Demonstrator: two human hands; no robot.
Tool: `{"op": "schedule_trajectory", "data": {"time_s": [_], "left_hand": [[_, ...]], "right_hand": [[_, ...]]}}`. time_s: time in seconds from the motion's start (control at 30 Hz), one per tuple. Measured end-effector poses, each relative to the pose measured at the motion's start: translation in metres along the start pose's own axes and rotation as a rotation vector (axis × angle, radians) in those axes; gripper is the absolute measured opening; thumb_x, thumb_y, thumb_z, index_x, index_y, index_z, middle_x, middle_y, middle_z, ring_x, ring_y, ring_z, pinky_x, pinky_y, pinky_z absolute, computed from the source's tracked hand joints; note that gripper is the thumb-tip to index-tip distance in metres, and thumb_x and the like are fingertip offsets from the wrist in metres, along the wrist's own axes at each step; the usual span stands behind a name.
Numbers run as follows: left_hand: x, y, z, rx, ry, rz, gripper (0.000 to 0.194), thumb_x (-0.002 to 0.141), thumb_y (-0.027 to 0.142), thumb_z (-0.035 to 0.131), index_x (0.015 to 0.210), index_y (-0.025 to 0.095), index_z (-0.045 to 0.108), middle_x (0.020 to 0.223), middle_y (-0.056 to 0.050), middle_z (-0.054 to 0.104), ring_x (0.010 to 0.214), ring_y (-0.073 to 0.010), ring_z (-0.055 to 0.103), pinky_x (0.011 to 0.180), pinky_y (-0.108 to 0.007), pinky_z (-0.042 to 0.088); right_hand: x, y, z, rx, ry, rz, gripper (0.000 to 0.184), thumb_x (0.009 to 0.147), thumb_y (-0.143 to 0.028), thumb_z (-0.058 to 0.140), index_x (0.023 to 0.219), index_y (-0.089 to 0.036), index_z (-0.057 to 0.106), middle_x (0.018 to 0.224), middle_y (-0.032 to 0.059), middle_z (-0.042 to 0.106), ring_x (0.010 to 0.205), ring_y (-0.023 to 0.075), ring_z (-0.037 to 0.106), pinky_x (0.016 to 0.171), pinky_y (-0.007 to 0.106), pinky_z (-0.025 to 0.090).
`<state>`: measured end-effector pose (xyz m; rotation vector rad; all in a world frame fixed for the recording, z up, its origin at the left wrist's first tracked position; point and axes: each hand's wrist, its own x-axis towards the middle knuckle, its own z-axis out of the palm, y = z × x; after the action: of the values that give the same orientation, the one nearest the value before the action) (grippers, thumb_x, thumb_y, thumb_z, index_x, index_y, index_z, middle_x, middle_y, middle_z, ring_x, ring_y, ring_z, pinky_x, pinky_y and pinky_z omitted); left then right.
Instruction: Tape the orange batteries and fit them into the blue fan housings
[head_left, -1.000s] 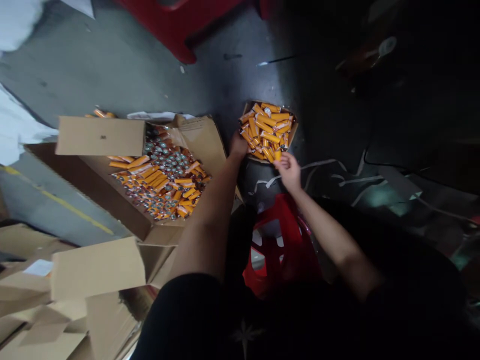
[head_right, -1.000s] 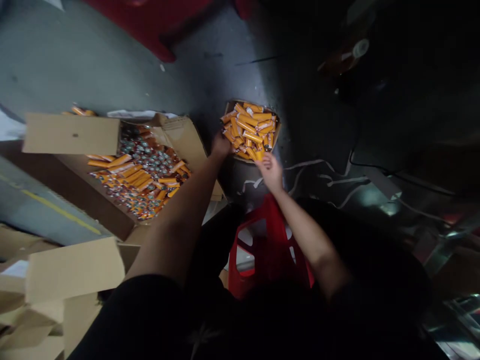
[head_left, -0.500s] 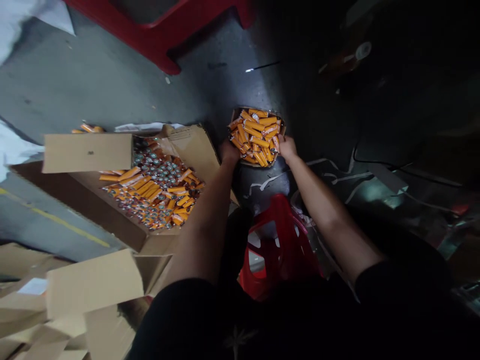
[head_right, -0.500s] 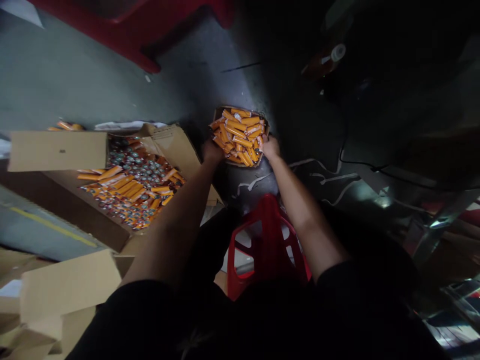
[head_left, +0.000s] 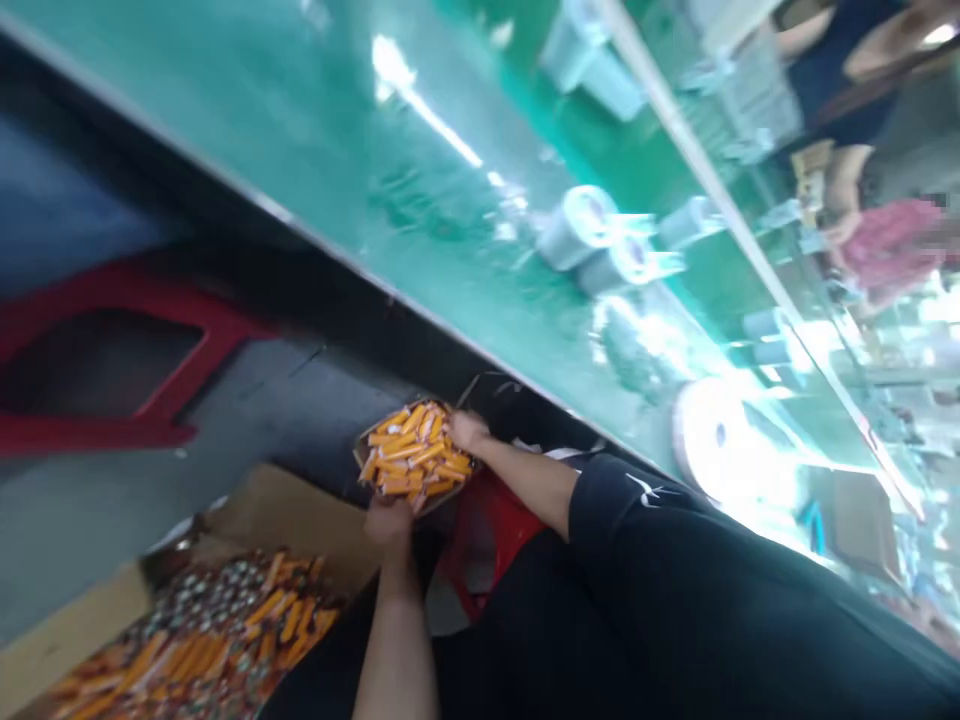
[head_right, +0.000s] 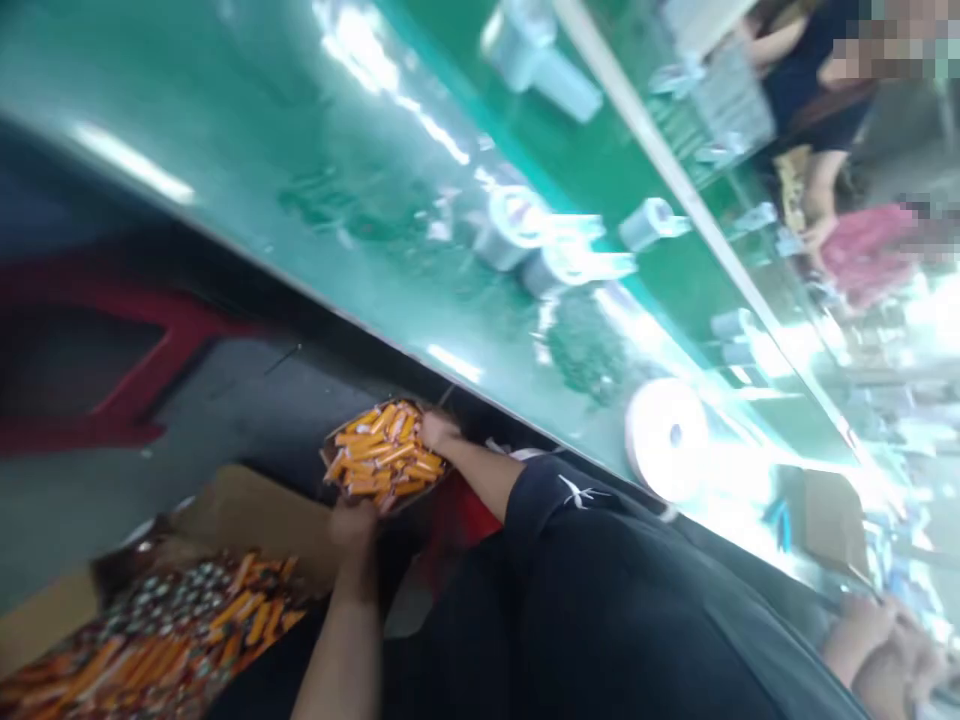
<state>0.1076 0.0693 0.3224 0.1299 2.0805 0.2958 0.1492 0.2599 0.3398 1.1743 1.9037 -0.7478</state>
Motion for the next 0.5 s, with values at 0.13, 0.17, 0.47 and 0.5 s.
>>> {"op": "schedule_trajectory", "data": {"time_s": [0.13,0.17,0.47,0.5], "left_hand": [[-0.108,-0.024,-0.020,0.121,0.188,0.002,0.035,0.099,0.029,0.047,0.093,0.022,0.081,0.086,-0.020,0.079,0.100,-0.0447,0.080,0.074,-0.045,0.058],[-0.134,-0.038,-0.024,0.142,0.234,0.022,0.035,0.098,0.033,0.048,0.090,0.025,0.081,0.085,-0.019,0.080,0.097,-0.0434,0.081,0.073,-0.044,0.058],[-0.344,-0.112,-0.087,0.372,0.412,0.169,0.037,0.095,0.055,0.049,0.070,0.037,0.069,0.066,-0.006,0.073,0.079,-0.0385,0.077,0.068,-0.041,0.049],[-0.363,-0.099,-0.090,0.399,0.421,0.222,0.033,0.094,0.054,0.052,0.070,0.038,0.069,0.067,-0.006,0.074,0.078,-0.0381,0.077,0.069,-0.040,0.048]], "right_hand": [[-0.113,0.031,-0.023,-0.014,0.016,-0.140,0.034,0.109,-0.046,0.070,0.125,-0.016,0.072,0.124,0.0085,0.074,0.108,0.0222,0.074,0.096,0.042,0.066],[-0.138,0.038,-0.025,-0.022,0.023,-0.200,0.034,0.109,-0.046,0.069,0.123,-0.015,0.073,0.121,0.0087,0.075,0.107,0.0219,0.074,0.096,0.042,0.066],[-0.328,0.132,-0.050,0.081,0.197,-0.692,0.035,0.112,-0.036,0.053,0.107,-0.014,0.081,0.102,0.0179,0.082,0.093,0.0304,0.080,0.073,0.031,0.052],[-0.344,0.150,-0.056,0.104,0.234,-0.706,0.036,0.112,-0.035,0.052,0.102,-0.014,0.080,0.099,0.0169,0.082,0.090,0.0290,0.079,0.072,0.030,0.050]]}}
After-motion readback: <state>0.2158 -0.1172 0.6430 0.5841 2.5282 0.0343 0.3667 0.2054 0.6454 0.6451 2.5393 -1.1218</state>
